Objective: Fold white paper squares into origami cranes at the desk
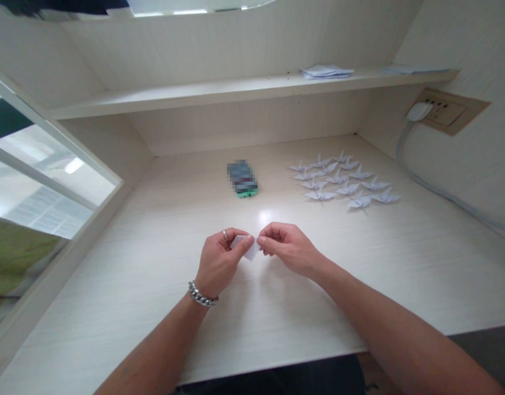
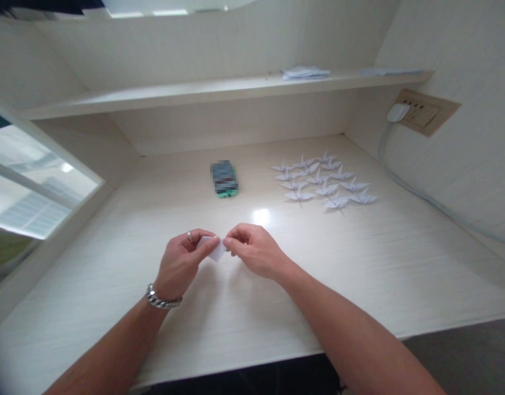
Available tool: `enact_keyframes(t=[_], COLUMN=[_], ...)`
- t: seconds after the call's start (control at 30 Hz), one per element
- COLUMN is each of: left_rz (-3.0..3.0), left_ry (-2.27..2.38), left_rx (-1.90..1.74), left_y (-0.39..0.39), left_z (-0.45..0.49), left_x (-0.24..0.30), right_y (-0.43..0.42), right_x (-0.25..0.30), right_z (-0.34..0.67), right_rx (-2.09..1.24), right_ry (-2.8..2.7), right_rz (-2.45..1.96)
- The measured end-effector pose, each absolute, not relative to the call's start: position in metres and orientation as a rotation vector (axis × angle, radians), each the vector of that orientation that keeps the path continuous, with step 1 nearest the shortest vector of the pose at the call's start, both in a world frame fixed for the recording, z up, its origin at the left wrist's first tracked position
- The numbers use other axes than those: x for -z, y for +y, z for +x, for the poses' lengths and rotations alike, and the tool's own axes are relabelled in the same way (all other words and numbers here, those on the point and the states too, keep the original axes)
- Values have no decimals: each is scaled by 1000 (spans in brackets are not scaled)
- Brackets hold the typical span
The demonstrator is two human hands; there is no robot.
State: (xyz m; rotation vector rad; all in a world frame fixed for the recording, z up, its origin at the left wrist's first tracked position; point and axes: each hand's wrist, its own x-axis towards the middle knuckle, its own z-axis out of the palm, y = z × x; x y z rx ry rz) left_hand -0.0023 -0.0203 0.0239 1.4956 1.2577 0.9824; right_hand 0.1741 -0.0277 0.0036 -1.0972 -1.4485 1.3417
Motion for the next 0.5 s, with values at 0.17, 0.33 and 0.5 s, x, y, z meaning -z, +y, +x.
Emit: enact_keyframes(t=[0.17, 0.33, 0.5], left_rz=[1545, 1731, 1750], left_ry=[1228, 1166, 1161], left_rx=[-909, -725, -654], left_y=[-21, -21, -21], left_z=[1, 1, -1], left_x=[-22, -23, -26], right_y=[-26, -29, -28], right_x=[0, -9, -11], right_z=[170, 175, 179], right_rx=[-1294, -1153, -1266], right_ry=[-1367, -1672, -1675], right_rz=[-1121, -1286, -1330])
